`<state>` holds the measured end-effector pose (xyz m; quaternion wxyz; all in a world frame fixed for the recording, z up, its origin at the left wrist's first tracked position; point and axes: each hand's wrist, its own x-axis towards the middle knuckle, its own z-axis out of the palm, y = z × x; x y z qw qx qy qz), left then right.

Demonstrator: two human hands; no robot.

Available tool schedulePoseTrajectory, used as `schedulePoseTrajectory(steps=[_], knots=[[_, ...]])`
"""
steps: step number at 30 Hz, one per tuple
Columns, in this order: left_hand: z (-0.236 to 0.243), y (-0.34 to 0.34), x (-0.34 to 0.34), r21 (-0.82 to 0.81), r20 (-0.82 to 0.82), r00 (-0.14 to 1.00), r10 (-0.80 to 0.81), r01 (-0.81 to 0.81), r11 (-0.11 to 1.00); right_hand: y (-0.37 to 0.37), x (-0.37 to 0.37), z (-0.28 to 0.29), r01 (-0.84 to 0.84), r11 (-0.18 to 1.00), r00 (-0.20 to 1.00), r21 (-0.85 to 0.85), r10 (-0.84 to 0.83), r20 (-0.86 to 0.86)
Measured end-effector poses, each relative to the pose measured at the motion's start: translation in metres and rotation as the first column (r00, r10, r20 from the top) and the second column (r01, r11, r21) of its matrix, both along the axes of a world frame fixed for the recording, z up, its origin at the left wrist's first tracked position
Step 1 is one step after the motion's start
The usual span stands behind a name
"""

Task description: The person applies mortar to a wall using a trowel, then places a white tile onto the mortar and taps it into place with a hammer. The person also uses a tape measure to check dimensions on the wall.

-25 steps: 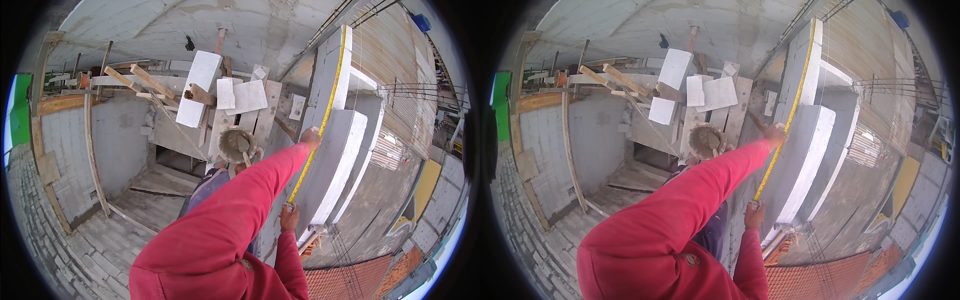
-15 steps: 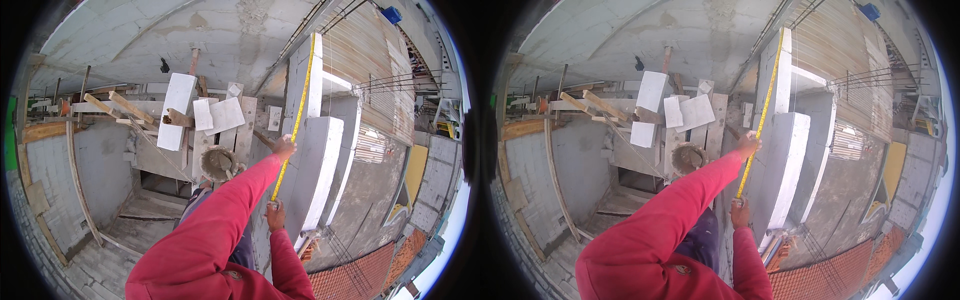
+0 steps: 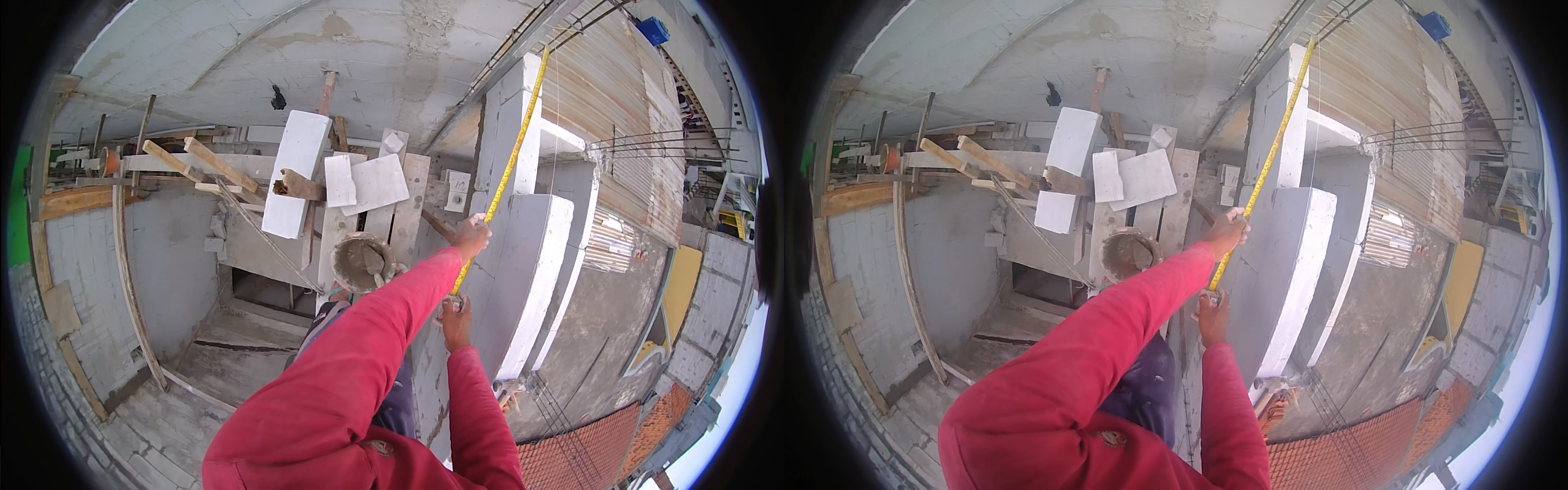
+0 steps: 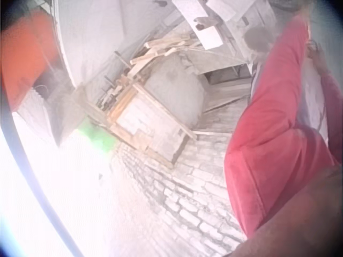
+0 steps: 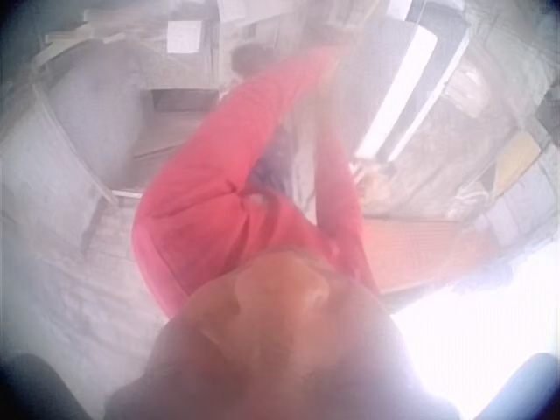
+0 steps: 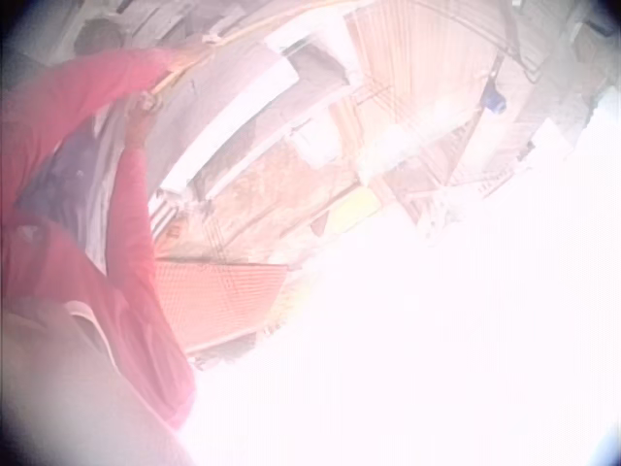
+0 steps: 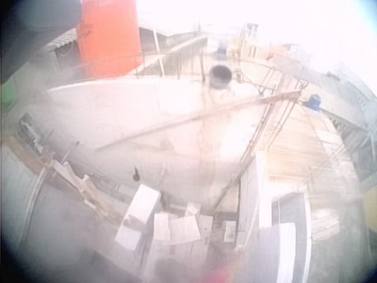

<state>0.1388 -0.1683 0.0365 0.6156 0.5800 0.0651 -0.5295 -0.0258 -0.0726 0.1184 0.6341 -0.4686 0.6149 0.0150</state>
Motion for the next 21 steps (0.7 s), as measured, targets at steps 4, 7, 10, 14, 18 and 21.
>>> schedulePoseTrajectory(steps=[4, 7, 10, 14, 18, 21], knots=[[-0.002, 0.041, -0.004, -0.133, -0.203, 0.977, -0.068, 0.041, 0.99, 0.014, 0.013, 0.02, -0.038, 0.998, 0.999, 0.048, 0.036, 0.031], [0.01, 0.08, -0.023, -0.003, -0.067, 0.991, -0.112, 0.112, 0.994, 0.032, 0.004, 0.031, -0.053, 0.993, 0.994, 0.104, 0.043, 0.099], [0.032, 0.124, -0.045, 0.034, -0.068, 0.986, -0.155, 0.158, 0.987, 0.05, -0.008, 0.038, -0.125, 0.989, 0.988, 0.082, 0.116, 0.1], [0.053, 0.192, -0.073, 0.052, -0.024, 0.962, -0.273, 0.274, 0.96, 0.072, -0.02, 0.048, -0.16, 0.98, 0.985, 0.118, 0.151, 0.081], [0.057, 0.253, -0.1, 0.062, 0.04, 0.975, -0.217, 0.215, 0.975, 0.094, -0.035, 0.051, -0.298, 0.936, 0.954, 0.187, 0.297, 0.033], [0.077, 0.29, -0.104, 0.101, 0.04, 0.984, -0.172, 0.167, 0.981, 0.11, -0.03, 0.068, -0.459, 0.878, 0.888, 0.136, 0.457, 0.044]])
